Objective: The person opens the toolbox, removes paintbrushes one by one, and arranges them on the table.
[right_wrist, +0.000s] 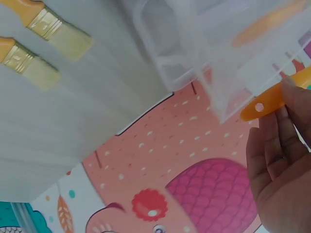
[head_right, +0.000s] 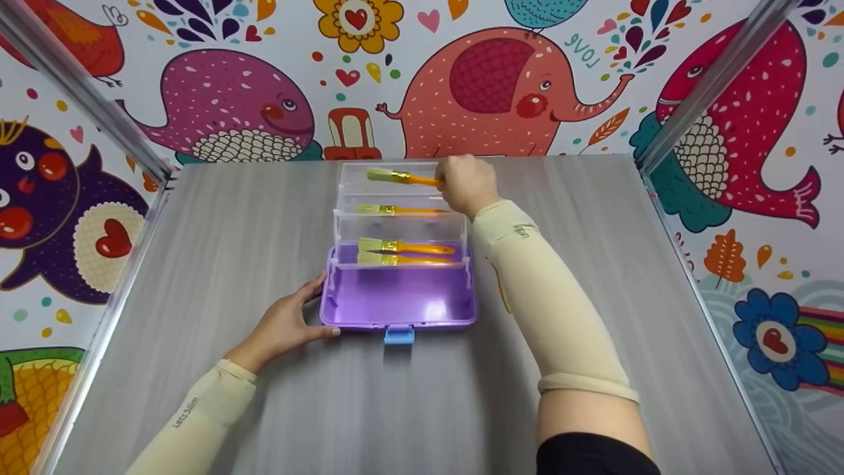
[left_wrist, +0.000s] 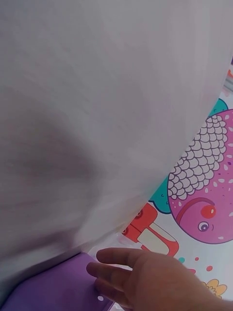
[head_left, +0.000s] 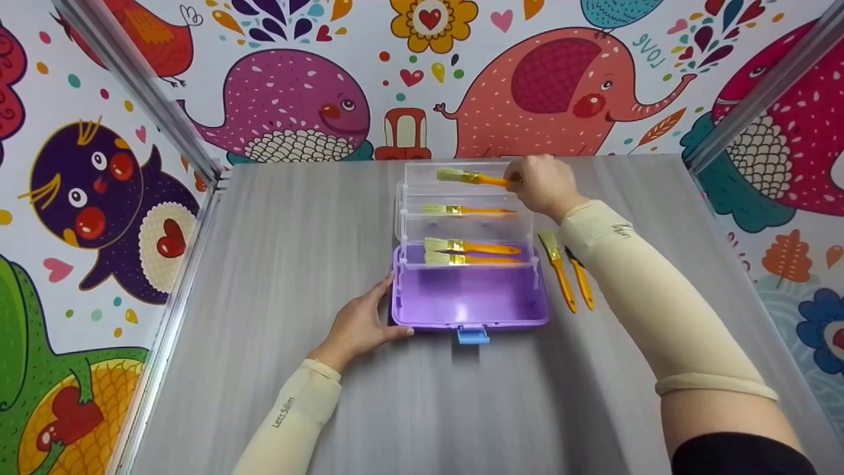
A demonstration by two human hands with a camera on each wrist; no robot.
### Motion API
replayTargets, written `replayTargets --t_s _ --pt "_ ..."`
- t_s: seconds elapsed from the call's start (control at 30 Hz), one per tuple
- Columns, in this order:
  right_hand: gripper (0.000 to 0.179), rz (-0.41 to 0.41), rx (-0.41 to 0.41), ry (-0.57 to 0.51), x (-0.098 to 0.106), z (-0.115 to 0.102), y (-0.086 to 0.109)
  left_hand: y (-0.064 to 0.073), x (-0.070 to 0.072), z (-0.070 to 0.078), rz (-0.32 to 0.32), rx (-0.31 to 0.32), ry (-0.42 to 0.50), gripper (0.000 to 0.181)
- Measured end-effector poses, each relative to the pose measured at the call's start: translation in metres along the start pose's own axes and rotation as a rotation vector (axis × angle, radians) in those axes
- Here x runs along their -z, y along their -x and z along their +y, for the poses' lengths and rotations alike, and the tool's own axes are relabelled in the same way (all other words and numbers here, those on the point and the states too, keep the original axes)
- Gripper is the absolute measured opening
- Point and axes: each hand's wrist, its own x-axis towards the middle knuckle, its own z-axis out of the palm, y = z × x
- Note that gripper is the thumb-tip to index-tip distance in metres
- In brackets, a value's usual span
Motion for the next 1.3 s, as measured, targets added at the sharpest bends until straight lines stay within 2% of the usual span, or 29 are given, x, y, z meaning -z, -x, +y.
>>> replayTargets --t_s 0.23,0.5,0.7,0.93,1.17,1.3 --pt "0.021 0.072 -0.108 -0.141 0.007 0.031 0.021 -0.001 0.0 0.0 0.012 -0.001 0.008 0.115" --pt "0.021 0.007 -0.266 -0.287 0.002 0.073 0.055 -0.001 0.001 0.0 0.004 0.005 0.023 0.115" --pt "0.027 -0.033 -0.336 -0.314 -0.007 0.113 0.091 -0.001 0.001 0.0 0.005 0.014 0.024 0.115" --pt "0.024 0.008 -0.292 -0.236 -0.024 0.151 0.13 0.0 -0.001 0.001 0.005 0.008 0.014 0.113" --pt "0.026 -0.114 -0.383 -0.289 -0.039 0.169 0.154 0.0 -0.001 0.001 0.004 0.003 0.019 0.113" --pt "0.027 -0.133 -0.409 -0.299 -0.047 0.171 0.162 -0.001 0.0 0.002 0.006 0.001 0.024 0.113"
